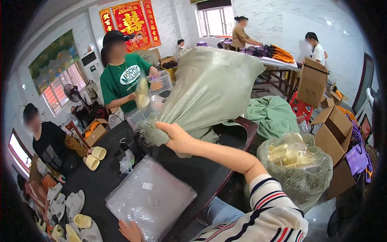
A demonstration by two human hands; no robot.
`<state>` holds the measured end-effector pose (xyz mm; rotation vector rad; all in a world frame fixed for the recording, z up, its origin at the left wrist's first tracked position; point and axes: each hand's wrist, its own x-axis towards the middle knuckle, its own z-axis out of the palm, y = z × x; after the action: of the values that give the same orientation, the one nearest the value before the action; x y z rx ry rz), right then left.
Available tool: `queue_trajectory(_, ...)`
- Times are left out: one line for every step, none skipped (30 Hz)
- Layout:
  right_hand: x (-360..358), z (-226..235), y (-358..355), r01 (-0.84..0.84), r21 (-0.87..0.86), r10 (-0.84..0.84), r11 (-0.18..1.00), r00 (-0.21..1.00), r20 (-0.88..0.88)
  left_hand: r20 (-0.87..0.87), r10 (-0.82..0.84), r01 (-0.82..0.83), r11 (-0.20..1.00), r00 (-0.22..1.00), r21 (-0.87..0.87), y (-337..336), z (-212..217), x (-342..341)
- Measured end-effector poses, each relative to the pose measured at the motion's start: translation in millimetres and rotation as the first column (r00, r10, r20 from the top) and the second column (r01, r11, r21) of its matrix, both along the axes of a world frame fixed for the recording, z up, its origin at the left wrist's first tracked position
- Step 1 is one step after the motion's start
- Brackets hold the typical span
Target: The person packages pairs of slippers into clear plastic bags. They pick up slippers of various colors from a table, place them into bags, and seal them. The person also handles large mesh sacks containing more slippers.
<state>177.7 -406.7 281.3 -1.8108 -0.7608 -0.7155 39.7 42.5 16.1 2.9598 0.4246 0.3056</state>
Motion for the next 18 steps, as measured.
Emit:
queue_trajectory(-3, -6, 7, 0.079, 0.007, -0.079, 0.997, 0.991, 0.111, 0.014, 0.013, -0.013, 1.0, 1.0, -0.003, 8, -16, 4)
queue_trajectory(-7, -10, 12, 0.081, -0.001, -0.081, 0.997, 0.995, 0.065, 0.019, 0.023, -0.023, 1.0, 1.0, 0.001, 13, -23, 3)
queue_trajectory(-12, -13, 15, 0.084, -0.009, -0.084, 0.996, 0.996, 0.02, 0.024, 0.032, -0.032, 0.999, 0.999, 0.016, 18, -29, 2)
queue_trajectory(-15, -14, 18, 0.087, -0.018, -0.088, 0.996, 0.996, -0.025, 0.029, 0.041, -0.042, 0.999, 0.999, 0.032, 23, -35, 1)
queue_trajectory(-17, -19, 15, 0.076, -0.022, -0.077, 0.997, 0.995, -0.063, 0.03, 0.035, -0.037, 0.998, 0.999, 0.049, 22, -35, 1)
queue_trajectory(-19, -19, 15, 0.078, -0.039, -0.08, 0.996, 0.995, -0.063, 0.031, 0.034, -0.036, 0.998, 0.999, 0.048, 21, -34, 1)
queue_trajectory(-20, -19, 14, 0.079, -0.055, -0.083, 0.995, 0.995, -0.063, 0.032, 0.034, -0.035, 0.998, 0.999, 0.047, 20, -34, 1)
queue_trajectory(-20, -18, 13, 0.081, -0.071, -0.085, 0.994, 0.994, -0.063, 0.032, 0.033, -0.035, 0.998, 0.999, 0.047, 19, -34, 1)
queue_trajectory(-19, -15, 14, 0.081, -0.099, -0.09, 0.992, 0.993, -0.083, 0.025, 0.039, -0.04, 0.998, 0.999, 0.037, 17, -33, 3)
queue_trajectory(-18, -13, 15, 0.085, -0.123, -0.099, 0.989, 0.989, -0.109, 0.011, 0.041, -0.041, 0.999, 0.999, 0.033, 13, -30, 4)
queue_trajectory(-17, -12, 19, 0.085, -0.149, -0.104, 0.985, 0.986, -0.13, 0.003, 0.046, -0.046, 0.999, 0.999, 0.026, 10, -26, 4)
queue_trajectory(-17, -16, 21, 0.099, -0.14, -0.113, 0.985, 0.988, -0.101, -0.004, 0.052, -0.052, 0.999, 0.999, 0.014, 7, -22, 4)
queue_trajectory(-15, -25, 23, 0.113, -0.131, -0.124, 0.985, 0.99, -0.072, -0.013, 0.057, -0.057, 0.998, 0.998, 0.002, 5, -18, 3)
queue_trajectory(-14, -32, 25, 0.122, -0.123, -0.128, 0.985, 0.991, -0.038, -0.016, 0.069, -0.069, 0.998, 0.997, -0.012, 5, -16, 1)
queue_trajectory(-15, -39, 25, 0.122, -0.138, -0.13, 0.983, 0.99, -0.053, -0.01, 0.066, -0.066, 0.998, 0.998, -0.008, 5, -16, 0)
queue_trajectory(-17, -46, 26, 0.122, -0.152, -0.134, 0.981, 0.989, -0.069, -0.003, 0.062, -0.062, 0.998, 0.998, -0.005, 7, -17, 0)
queue_trajectory(-19, -53, 27, 0.119, -0.165, -0.134, 0.979, 0.987, -0.083, 0.005, 0.061, -0.061, 0.998, 0.998, 0.0, 9, -18, 0)
queue_trajectory(-21, -60, 28, 0.101, -0.194, -0.124, 0.976, 0.986, -0.109, 0.004, 0.059, -0.059, 0.998, 0.998, 0.005, 11, -20, 0)
